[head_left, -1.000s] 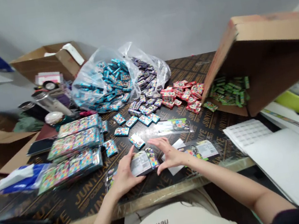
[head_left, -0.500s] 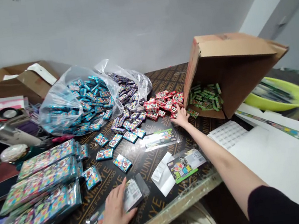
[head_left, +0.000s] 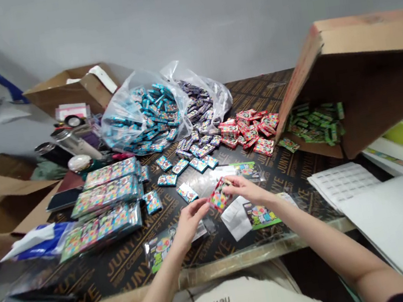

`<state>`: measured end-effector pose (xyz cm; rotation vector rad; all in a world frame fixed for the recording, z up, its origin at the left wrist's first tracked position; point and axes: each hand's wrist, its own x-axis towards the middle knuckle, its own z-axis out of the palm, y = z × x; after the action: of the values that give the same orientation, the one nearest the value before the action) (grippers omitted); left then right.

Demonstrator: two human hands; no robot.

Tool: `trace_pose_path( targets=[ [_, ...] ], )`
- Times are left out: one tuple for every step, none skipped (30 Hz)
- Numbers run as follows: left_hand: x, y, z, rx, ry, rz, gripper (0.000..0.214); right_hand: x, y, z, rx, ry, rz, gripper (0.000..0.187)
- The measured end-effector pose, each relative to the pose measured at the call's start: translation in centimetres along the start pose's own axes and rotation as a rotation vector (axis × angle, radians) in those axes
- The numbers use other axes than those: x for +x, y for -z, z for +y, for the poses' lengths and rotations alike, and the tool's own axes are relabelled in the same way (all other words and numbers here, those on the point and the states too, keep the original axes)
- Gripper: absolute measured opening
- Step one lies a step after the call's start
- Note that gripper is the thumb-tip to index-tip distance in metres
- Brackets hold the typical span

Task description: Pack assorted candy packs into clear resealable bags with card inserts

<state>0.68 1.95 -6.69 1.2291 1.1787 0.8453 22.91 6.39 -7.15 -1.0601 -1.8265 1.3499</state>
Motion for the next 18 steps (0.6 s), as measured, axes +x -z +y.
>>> trace_pose_path(
  targets=[
    [0.0, -0.6, 0.3, -0.078, 0.045, -0.027, 0.031, -0.4, -1.3, -0.7, 0.086, 0.005, -0.084, 0.029],
    [-0.1, -1.0, 0.4, -0.14, 0.08, -0.03, 0.029, -0.7, -2.4, -1.2, 0.104, 0.005, -0.088, 0.031],
    [-0.2, -1.4, 0.4, -0.19, 0.104, -0.01, 0.028, -1.0, -3.2, -1.6, 0.072, 0.017, -0.021, 0.037],
    [-0.4, -1.6, 0.4, -0.231, 0.118, 0.027, 0.028, -1.3, -3.9, -1.9, 0.006, 0.048, 0.087, 0.047],
    [-0.6, -1.8, 0.3, -0.266, 0.123, 0.071, 0.029, -1.5, -4.4, -2.1, -0.082, 0.098, 0.195, 0.06],
    [-0.8, -1.9, 0.2, -0.292, 0.123, 0.109, 0.03, -1.7, -4.9, -2.3, -0.178, 0.159, 0.267, 0.075],
    [-1.0, -1.9, 0.1, -0.305, 0.122, 0.131, 0.031, -1.9, -5.3, -2.4, -0.266, 0.221, 0.291, 0.086],
    [-1.3, -1.9, 0.0, -0.306, 0.119, 0.137, 0.032, -2.1, -5.7, -2.5, -0.334, 0.273, 0.281, 0.091],
    [-1.5, -1.7, 0.0, -0.31, 0.121, 0.13, 0.033, -2.3, -6.0, -2.6, -0.379, 0.308, 0.26, 0.089],
    [-1.8, -1.4, -0.2, -0.303, 0.12, 0.115, 0.033, -2.5, -6.2, -2.5, -0.404, 0.326, 0.254, 0.084],
    [-2.0, -0.9, -0.4, -0.262, 0.105, 0.095, 0.034, -2.7, -6.3, -2.4, -0.416, 0.328, 0.275, 0.078],
    [-2.3, -0.2, -0.7, -0.17, 0.07, 0.078, 0.035, -2.9, -6.4, -2.1, -0.425, 0.32, 0.309, 0.072],
    [-2.5, 0.7, -1.1, -0.022, 0.015, 0.064, 0.04, -3.0, -6.4, -1.6, -0.44, 0.303, 0.341, 0.069],
    [-2.8, 1.6, -1.7, 0.174, -0.054, 0.052, 0.051, -3.1, -6.3, -1.1, -0.465, 0.284, 0.354, 0.068],
    [-3.0, 2.5, -2.4, 0.395, -0.125, 0.042, 0.066, -3.2, -6.2, -0.4, -0.498, 0.266, 0.349, 0.067],
    [-3.1, 3.4, -3.1, 0.605, -0.18, 0.028, 0.081, -3.3, -6.2, 0.3, -0.535, 0.252, 0.326, 0.068],
    [-3.3, 4.1, -3.8, 0.771, -0.211, 0.011, 0.092, -3.3, -6.2, 0.9, -0.569, 0.244, 0.291, 0.07],
    [-3.4, 4.6, -4.4, 0.889, -0.228, -0.006, 0.098, -3.4, -6.3, 1.5, -0.595, 0.243, 0.251, 0.072]
  ],
)
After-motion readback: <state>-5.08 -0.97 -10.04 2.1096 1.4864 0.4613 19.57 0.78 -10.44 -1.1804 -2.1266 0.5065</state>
